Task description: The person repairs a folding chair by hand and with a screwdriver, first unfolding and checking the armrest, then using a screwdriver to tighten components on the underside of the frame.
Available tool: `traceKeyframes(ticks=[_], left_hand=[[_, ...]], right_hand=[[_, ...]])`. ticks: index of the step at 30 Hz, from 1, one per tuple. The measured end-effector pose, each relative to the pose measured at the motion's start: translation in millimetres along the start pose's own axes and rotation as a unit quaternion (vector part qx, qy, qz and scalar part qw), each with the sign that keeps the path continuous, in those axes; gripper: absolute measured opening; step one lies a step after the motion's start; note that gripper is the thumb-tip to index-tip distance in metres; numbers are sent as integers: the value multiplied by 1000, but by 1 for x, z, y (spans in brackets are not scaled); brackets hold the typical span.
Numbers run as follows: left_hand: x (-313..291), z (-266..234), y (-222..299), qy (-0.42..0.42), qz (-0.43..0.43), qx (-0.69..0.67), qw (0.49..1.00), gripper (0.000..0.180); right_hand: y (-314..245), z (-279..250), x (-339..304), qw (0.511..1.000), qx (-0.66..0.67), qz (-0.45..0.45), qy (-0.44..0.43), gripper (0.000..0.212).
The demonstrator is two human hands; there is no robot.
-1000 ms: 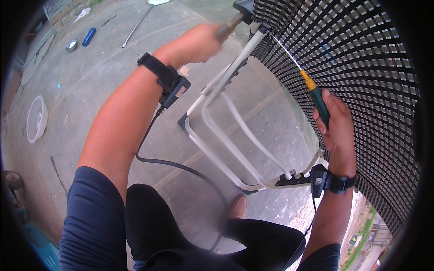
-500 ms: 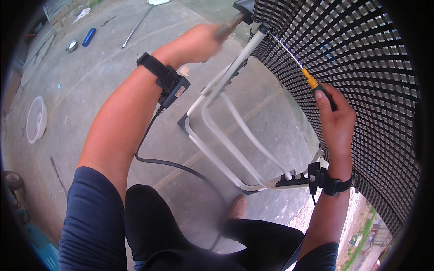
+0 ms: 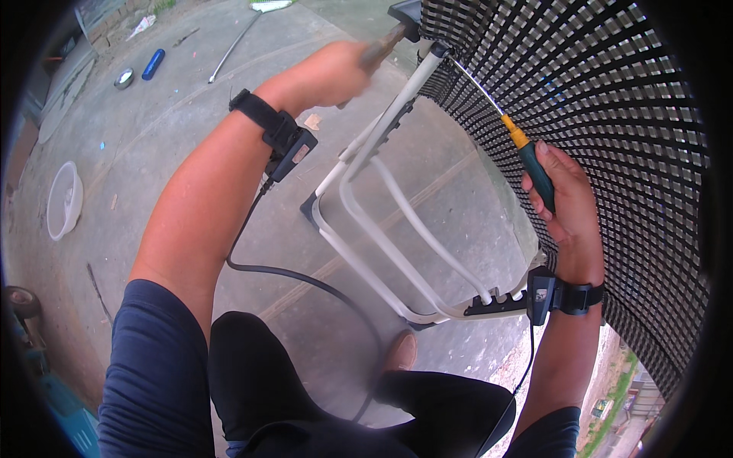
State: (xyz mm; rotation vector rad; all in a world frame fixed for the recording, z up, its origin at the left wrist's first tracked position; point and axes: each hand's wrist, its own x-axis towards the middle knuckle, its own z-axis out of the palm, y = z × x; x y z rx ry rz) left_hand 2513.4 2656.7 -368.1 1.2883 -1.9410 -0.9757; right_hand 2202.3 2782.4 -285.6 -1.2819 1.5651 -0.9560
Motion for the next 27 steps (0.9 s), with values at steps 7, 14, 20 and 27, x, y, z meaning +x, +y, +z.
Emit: traceKeyframes(ticks=[7, 14, 20, 27], left_hand=[[-7, 7, 4, 4, -47, -28, 998, 19], [-55, 10, -56, 22, -200, -120, 972, 21], [-129, 58, -54, 17, -267, -333, 904, 16], [-225, 104, 2, 48, -300, -577, 758, 21]], right_hand=[[7, 1, -1, 1000, -12, -21, 6, 32], [12, 0, -8, 994, -99, -42, -4, 32], [31, 15, -21, 994, -64, 53, -69, 32], [58, 119, -88, 963, 33, 220, -154, 36]])
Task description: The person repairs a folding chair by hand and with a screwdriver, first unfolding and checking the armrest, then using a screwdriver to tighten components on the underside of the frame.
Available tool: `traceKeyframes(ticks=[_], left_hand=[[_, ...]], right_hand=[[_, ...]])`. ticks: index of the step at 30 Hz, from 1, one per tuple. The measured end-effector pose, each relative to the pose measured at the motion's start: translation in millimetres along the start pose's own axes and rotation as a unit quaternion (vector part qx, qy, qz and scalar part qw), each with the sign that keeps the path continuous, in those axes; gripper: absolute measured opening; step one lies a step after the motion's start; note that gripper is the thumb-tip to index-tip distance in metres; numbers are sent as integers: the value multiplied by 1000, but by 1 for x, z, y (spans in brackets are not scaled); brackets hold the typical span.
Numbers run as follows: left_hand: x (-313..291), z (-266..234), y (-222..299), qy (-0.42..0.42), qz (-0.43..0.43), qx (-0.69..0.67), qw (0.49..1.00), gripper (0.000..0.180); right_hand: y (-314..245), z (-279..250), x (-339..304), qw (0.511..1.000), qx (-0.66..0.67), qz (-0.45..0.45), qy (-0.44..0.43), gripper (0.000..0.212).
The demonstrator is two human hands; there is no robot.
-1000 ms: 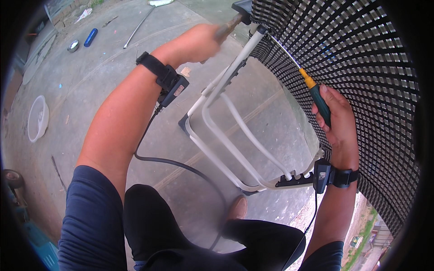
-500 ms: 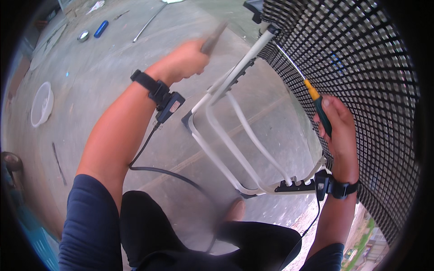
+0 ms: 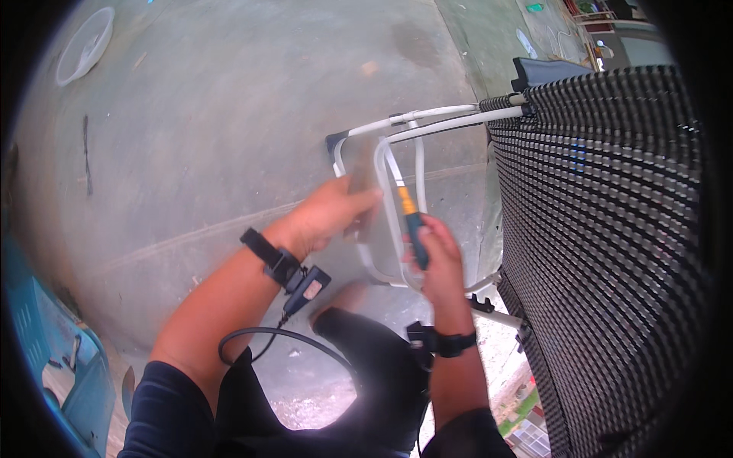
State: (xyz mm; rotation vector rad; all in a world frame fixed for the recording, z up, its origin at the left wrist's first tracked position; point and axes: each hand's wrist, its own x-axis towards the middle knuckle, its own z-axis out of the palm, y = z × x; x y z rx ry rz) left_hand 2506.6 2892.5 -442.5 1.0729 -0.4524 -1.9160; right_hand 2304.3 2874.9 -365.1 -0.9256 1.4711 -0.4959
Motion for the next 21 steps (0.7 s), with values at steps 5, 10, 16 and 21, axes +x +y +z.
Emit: traceKeyframes(ticks=[5, 10, 16, 21], left_hand=[[-101, 23, 4, 81, 5, -174, 981, 17], [-189, 26, 0, 186, 33, -233, 954, 20], [-260, 44, 38, 214, -10, -240, 947, 19], [-307, 58, 84, 222, -7, -156, 963, 17]], right_hand=[[21, 73, -61, 996, -52, 9, -68, 39], [12, 106, -138, 976, -167, -55, -125, 46], [-37, 90, -217, 942, -251, -47, -217, 51], [-187, 45, -314, 863, -394, -186, -256, 54]])
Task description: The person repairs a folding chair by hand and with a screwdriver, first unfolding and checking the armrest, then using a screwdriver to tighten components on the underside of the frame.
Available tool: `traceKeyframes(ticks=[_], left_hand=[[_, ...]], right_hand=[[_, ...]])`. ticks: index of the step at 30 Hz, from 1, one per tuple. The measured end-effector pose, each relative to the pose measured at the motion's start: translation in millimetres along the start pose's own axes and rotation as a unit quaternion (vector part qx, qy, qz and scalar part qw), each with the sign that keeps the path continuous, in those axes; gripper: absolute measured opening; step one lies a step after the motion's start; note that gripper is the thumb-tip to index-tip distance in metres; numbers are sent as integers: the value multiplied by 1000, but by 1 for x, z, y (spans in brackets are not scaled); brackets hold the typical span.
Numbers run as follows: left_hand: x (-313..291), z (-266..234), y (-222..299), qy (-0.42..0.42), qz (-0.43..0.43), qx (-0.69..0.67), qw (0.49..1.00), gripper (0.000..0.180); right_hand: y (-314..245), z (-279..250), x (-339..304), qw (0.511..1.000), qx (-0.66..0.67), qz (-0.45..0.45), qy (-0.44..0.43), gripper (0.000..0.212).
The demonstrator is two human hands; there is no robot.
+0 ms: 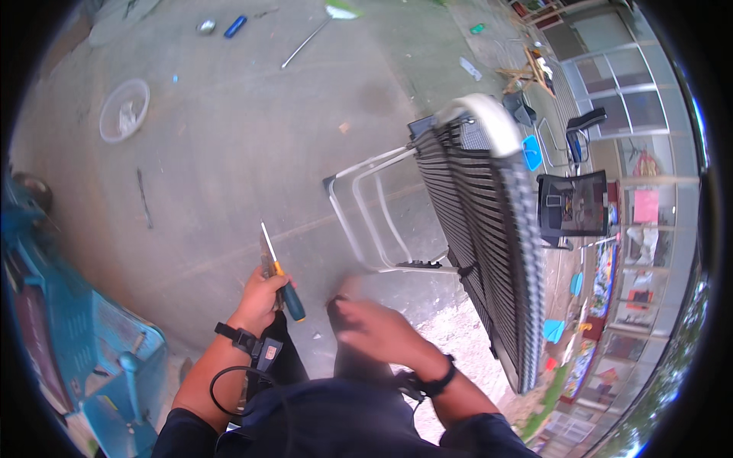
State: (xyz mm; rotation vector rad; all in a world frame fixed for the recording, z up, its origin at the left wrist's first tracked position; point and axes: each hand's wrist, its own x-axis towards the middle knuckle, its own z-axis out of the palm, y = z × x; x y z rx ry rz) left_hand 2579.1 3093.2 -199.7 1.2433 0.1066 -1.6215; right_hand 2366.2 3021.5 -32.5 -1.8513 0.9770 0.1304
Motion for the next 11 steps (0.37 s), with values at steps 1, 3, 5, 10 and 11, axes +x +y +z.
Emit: traceKeyframes(ticks=[1, 3, 5, 10, 11], left_hand=[[-12, 2, 13, -7, 5, 17, 1000, 17], [-40, 3, 43, -3, -14, 59, 998, 17], [-50, -22, 51, 32, 30, 101, 994, 19], [-73, -58, 71, 86, 12, 163, 983, 25], [-71, -64, 71, 69, 6, 164, 984, 41]], right_hand=[[-19, -23, -22, 998, -36, -45, 34, 53], [-55, -68, -71, 987, -48, -95, 123, 44], [-82, -110, -118, 957, -47, -140, 250, 37], [-68, -148, -198, 852, -288, 48, 434, 73], [-48, -144, -200, 871, -251, 104, 410, 78]])
